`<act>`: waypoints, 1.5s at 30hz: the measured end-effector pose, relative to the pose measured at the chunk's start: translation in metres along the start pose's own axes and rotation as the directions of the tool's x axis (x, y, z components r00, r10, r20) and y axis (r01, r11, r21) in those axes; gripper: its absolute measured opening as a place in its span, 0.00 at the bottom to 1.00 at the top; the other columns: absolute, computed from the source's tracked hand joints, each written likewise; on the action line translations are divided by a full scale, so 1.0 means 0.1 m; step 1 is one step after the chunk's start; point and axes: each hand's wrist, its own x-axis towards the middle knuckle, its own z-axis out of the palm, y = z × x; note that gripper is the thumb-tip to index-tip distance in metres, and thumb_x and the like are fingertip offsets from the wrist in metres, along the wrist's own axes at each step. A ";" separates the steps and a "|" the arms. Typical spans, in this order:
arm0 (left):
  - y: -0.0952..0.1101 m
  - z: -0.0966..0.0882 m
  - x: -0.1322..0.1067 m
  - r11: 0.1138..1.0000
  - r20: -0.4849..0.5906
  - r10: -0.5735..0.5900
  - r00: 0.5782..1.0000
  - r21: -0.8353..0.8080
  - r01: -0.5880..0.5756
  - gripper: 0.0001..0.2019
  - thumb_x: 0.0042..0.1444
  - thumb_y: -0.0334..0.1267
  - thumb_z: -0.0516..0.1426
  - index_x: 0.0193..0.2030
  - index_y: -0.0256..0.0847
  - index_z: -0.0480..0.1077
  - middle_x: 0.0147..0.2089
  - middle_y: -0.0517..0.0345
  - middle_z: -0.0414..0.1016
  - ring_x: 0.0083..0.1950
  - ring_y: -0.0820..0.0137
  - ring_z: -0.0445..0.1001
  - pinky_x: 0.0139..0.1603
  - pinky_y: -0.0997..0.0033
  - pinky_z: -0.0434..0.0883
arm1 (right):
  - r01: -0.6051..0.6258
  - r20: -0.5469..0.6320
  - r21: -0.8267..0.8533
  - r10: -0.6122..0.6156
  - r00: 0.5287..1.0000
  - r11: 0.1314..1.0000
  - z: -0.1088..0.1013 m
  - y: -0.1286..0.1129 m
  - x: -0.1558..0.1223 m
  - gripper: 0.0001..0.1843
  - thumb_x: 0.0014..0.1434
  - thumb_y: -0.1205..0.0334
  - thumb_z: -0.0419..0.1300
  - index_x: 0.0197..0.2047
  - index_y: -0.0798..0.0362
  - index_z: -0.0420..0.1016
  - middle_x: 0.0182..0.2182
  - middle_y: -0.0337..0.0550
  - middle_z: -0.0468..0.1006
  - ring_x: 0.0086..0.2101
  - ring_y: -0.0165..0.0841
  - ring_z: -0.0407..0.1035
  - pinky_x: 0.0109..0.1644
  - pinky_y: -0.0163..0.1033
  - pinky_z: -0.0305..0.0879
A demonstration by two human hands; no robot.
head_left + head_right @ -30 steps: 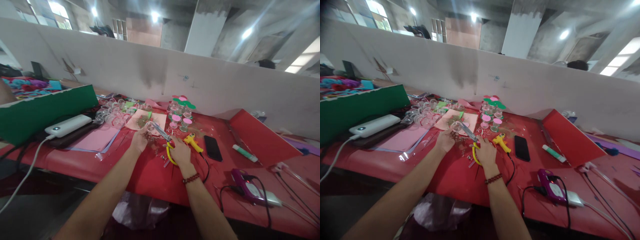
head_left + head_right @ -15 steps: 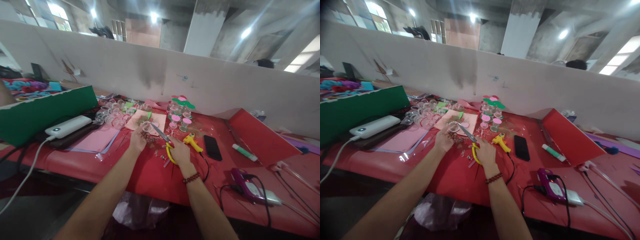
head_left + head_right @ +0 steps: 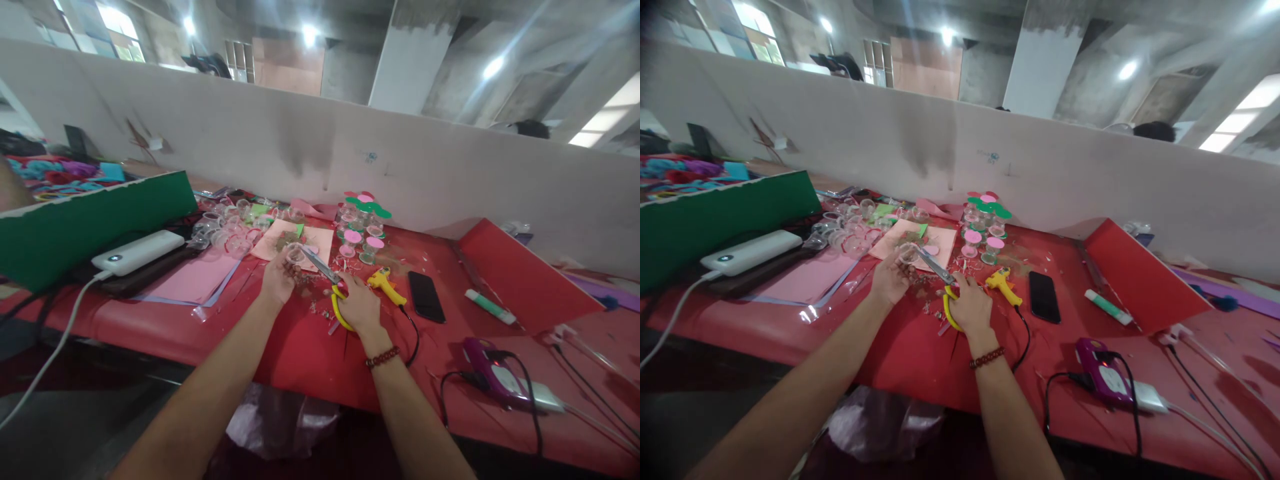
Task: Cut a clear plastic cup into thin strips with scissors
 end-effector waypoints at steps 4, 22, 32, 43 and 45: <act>0.00 0.01 -0.01 0.999 0.009 -0.022 1.000 0.035 0.021 0.12 0.52 0.42 0.59 0.39 0.36 0.75 0.26 0.58 0.73 0.20 0.78 0.65 0.21 0.78 0.65 | 0.008 -0.003 -0.004 -0.008 1.000 1.000 0.02 0.02 0.00 0.27 0.63 0.39 0.47 0.61 0.39 0.62 0.51 0.45 0.72 0.44 0.37 0.72 0.41 0.39 0.67; -0.02 0.01 0.01 0.999 0.025 -0.048 0.999 -0.014 0.048 0.10 0.55 0.39 0.57 0.38 0.35 0.75 0.28 0.55 0.75 0.20 0.78 0.65 0.21 0.77 0.67 | 0.007 -0.004 0.036 -0.007 1.000 0.999 -0.02 0.04 0.01 0.24 0.63 0.41 0.50 0.59 0.39 0.65 0.47 0.43 0.77 0.42 0.36 0.73 0.39 0.35 0.63; -0.01 0.02 0.02 1.000 -0.064 -0.010 0.998 -0.025 0.008 0.09 0.52 0.40 0.58 0.32 0.36 0.72 0.21 0.61 0.69 0.19 0.76 0.66 0.21 0.76 0.66 | -0.002 0.054 0.133 -0.005 0.999 0.991 0.00 0.05 0.02 0.29 0.59 0.35 0.51 0.58 0.38 0.64 0.50 0.42 0.74 0.46 0.39 0.71 0.42 0.39 0.65; 0.00 -0.01 0.06 1.000 -0.064 0.003 0.998 0.000 -0.003 0.12 0.51 0.44 0.60 0.34 0.34 0.74 0.23 0.59 0.72 0.19 0.78 0.65 0.19 0.79 0.66 | 0.027 0.085 0.227 -0.047 0.995 0.974 0.01 0.06 0.02 0.26 0.58 0.38 0.54 0.56 0.39 0.67 0.49 0.39 0.76 0.47 0.39 0.71 0.40 0.38 0.64; 0.00 -0.02 0.06 1.000 -0.071 0.002 0.997 -0.006 -0.003 0.12 0.51 0.43 0.60 0.35 0.34 0.74 0.24 0.58 0.73 0.19 0.79 0.65 0.20 0.80 0.67 | 0.037 0.082 0.229 -0.057 0.995 0.973 0.01 0.07 0.02 0.25 0.58 0.39 0.54 0.55 0.40 0.67 0.48 0.39 0.76 0.46 0.39 0.71 0.39 0.37 0.63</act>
